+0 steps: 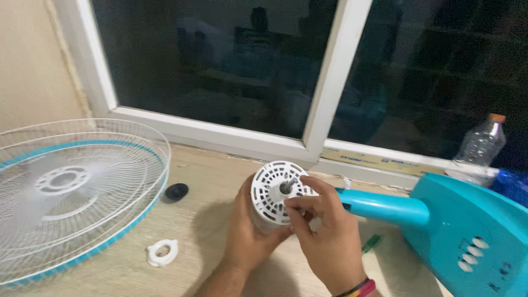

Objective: The person reassembles a disassembled electric fan on a table. They use a screwdriver to tighten screws on the motor housing and neck, then attach the front grill and secure it with a plastic nut. The fan remains on the table at the end.

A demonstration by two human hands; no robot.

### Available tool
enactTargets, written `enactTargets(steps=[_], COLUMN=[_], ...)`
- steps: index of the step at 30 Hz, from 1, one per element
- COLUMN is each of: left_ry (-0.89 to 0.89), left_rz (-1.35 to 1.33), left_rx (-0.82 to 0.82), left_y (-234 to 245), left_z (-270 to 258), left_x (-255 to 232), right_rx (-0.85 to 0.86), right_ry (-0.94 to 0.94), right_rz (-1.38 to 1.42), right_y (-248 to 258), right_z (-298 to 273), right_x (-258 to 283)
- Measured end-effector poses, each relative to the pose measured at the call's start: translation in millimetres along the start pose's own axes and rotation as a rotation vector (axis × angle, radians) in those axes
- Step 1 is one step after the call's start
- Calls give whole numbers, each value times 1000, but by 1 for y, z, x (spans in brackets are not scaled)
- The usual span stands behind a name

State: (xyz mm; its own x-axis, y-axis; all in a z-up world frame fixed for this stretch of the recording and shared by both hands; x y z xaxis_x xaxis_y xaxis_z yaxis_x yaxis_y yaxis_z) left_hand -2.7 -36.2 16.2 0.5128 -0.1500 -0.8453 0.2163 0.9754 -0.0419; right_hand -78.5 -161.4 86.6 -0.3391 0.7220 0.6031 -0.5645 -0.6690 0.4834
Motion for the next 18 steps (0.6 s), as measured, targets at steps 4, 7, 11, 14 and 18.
enactTargets(steps=[4,7,11,14,18], left_ry=[-23,-59,-8,36,-29], left_rz=[41,50,33,-15,26], left_rx=[-8,-11,19,45,17], left_y=[2,1,2,1,2], left_z=[0,1,2,0,1], left_x=[1,-2,-6,-10,-16], right_rx=[-88,-137,-100,-61,-105], right_ry=[101,95,71,63,148], right_rz=[117,95,65,0,-52], right_y=[-2,-3,-4,-7,-13], right_z=[-9,-7,-4,-5,-12], right_x=[-2,-2,-3,-3,-2])
Point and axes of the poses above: each hand's wrist, its own z-axis towards the middle knuckle, its own y-axis out of the back of the hand, x = y × z, the point moved 3 cm from there along z, towards the middle knuckle, and after that the axes turned 8 degrees about y, right-handed, at the moved point
